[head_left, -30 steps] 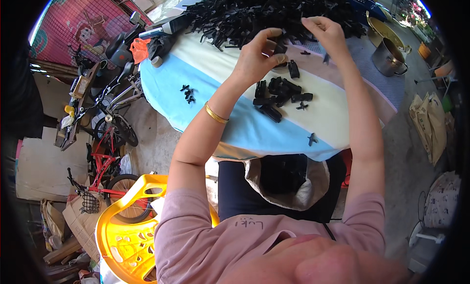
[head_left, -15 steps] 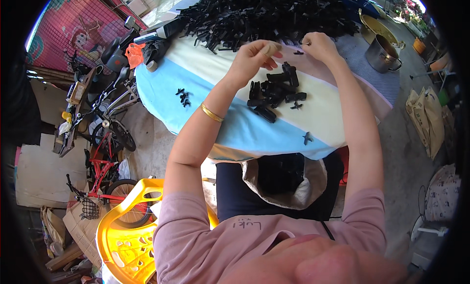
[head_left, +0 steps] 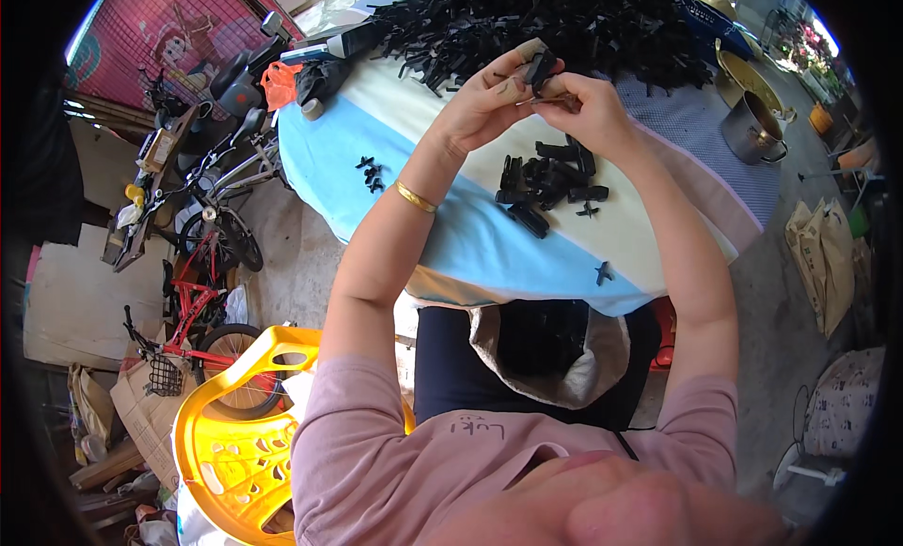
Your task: Manual assembly of small black plastic or rubber components at a workstation.
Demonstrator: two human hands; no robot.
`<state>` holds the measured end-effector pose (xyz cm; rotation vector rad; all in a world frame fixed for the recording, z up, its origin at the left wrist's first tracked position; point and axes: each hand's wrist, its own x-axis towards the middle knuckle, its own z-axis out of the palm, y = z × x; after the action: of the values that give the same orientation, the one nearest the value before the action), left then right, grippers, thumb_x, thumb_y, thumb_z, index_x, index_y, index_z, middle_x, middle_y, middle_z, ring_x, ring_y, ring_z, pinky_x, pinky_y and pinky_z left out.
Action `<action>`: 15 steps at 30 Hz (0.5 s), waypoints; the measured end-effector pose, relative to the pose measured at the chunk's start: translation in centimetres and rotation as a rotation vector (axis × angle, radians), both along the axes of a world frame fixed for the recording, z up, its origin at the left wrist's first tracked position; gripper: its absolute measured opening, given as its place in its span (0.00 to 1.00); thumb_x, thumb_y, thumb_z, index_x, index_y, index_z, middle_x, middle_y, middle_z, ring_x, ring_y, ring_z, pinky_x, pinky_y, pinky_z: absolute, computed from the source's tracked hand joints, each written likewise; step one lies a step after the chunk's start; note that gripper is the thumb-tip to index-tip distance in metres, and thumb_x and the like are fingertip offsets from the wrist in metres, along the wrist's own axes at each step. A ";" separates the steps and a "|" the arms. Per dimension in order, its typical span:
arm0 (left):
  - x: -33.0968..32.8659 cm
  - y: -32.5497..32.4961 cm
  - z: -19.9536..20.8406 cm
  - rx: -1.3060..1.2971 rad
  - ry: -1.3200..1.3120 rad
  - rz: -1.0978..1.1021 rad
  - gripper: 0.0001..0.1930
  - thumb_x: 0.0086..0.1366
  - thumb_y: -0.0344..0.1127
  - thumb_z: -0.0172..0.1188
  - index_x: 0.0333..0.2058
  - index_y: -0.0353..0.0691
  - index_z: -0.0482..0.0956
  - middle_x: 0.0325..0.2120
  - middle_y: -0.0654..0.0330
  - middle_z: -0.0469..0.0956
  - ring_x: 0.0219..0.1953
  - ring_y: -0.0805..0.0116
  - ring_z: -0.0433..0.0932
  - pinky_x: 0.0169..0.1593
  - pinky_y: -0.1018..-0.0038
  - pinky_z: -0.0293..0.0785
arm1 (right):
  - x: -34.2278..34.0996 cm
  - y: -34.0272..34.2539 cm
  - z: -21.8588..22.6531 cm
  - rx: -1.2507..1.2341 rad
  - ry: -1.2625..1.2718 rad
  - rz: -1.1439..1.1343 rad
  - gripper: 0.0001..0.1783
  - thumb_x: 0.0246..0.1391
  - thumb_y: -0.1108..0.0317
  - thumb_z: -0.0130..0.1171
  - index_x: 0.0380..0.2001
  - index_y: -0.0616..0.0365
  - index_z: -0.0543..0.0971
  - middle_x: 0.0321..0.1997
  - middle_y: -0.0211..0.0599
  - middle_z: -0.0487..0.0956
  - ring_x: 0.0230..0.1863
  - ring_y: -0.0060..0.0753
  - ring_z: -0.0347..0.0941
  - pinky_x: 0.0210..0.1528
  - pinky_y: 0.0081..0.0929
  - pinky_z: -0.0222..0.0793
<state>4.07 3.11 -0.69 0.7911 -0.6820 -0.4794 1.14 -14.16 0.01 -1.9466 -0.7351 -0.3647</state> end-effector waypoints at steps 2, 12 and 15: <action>0.1 0.5 0.4 -0.037 -0.107 -0.106 0.30 0.54 0.28 0.58 0.56 0.41 0.57 0.49 0.53 0.67 0.51 0.63 0.66 0.55 0.69 0.63 | 0.1 0.0 -0.1 0.018 -0.010 0.026 0.09 0.43 0.73 0.60 0.29 0.65 0.75 0.22 0.28 0.74 0.23 0.13 0.66 0.26 0.13 0.63; -0.3 0.0 0.1 -0.043 0.064 0.218 0.23 0.53 0.23 0.57 0.48 0.37 0.65 0.43 0.52 0.71 0.44 0.62 0.73 0.48 0.71 0.70 | 0.2 -0.6 0.3 -0.123 -0.116 -0.113 0.05 0.44 0.72 0.58 0.27 0.62 0.76 0.20 0.26 0.74 0.20 0.11 0.63 0.23 0.13 0.60; -0.3 0.0 -0.1 -0.058 0.064 0.354 0.20 0.51 0.20 0.56 0.45 0.33 0.66 0.40 0.52 0.73 0.40 0.63 0.75 0.44 0.74 0.72 | 0.3 -0.8 0.5 -0.002 -0.104 -0.151 0.06 0.48 0.71 0.55 0.28 0.61 0.76 0.19 0.24 0.72 0.20 0.10 0.61 0.22 0.11 0.57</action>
<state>3.80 3.09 -0.81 0.8179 -0.4808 -0.1617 1.43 -14.93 0.52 -2.0026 -0.6568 -0.5611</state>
